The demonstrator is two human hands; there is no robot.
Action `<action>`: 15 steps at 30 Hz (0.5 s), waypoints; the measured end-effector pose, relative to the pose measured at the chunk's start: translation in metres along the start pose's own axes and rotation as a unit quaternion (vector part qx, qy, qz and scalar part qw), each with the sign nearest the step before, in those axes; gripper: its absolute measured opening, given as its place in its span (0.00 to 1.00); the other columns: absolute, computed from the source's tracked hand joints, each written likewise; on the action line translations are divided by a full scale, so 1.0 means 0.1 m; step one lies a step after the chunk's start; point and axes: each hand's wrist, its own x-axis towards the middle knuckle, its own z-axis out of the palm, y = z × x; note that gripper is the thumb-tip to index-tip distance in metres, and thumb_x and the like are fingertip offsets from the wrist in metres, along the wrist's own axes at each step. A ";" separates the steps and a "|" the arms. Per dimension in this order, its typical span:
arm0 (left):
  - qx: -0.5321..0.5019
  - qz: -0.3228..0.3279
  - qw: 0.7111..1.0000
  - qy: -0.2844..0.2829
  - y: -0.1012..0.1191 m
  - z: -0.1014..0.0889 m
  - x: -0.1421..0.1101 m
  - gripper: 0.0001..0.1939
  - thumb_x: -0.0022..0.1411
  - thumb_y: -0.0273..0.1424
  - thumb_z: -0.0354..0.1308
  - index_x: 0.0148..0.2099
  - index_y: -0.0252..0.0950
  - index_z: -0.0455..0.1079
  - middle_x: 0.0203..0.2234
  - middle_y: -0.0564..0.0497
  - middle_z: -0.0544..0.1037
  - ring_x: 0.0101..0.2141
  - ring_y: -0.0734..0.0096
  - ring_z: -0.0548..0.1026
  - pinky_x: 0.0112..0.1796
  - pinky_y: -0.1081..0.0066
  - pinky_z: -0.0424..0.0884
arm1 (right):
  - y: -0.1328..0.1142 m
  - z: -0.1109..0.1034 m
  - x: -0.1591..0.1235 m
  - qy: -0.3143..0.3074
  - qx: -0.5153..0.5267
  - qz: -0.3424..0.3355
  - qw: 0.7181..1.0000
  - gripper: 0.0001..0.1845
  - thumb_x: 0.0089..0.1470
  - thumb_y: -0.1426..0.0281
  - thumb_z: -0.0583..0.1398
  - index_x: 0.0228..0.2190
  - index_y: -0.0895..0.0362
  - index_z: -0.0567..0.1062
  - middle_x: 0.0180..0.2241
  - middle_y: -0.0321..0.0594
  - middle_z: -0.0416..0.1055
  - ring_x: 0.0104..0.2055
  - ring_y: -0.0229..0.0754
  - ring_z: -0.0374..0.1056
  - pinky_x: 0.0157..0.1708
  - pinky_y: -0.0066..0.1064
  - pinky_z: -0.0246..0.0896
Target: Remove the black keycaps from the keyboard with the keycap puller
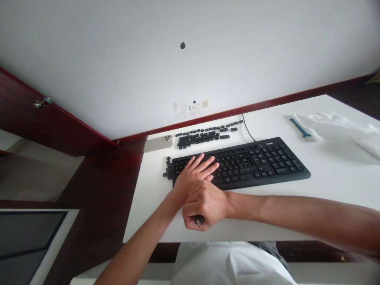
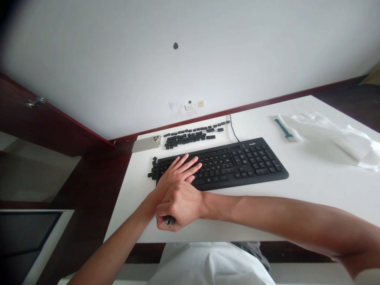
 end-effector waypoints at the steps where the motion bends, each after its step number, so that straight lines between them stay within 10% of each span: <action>1: -0.001 0.001 1.000 0.003 0.00 0.00 0.00 0.26 0.78 0.32 0.49 0.74 0.48 0.58 0.74 0.54 0.58 0.75 0.58 0.48 0.71 0.47 0.51 | 0.00 0.00 0.00 0.001 0.002 0.002 1.000 0.09 0.48 0.75 0.59 0.20 0.53 0.70 0.17 0.31 0.71 0.19 0.37 0.64 0.25 0.31 0.59; 15: -0.071 -0.009 0.997 0.023 0.03 -0.03 -0.01 0.23 0.77 0.31 0.48 0.69 0.51 0.68 0.70 0.56 0.65 0.74 0.60 0.53 0.71 0.47 0.53 | -0.21 0.04 0.12 -0.048 -0.008 -0.008 0.999 0.10 0.48 0.72 0.60 0.19 0.52 0.66 0.14 0.29 0.63 0.17 0.37 0.60 0.23 0.34 0.54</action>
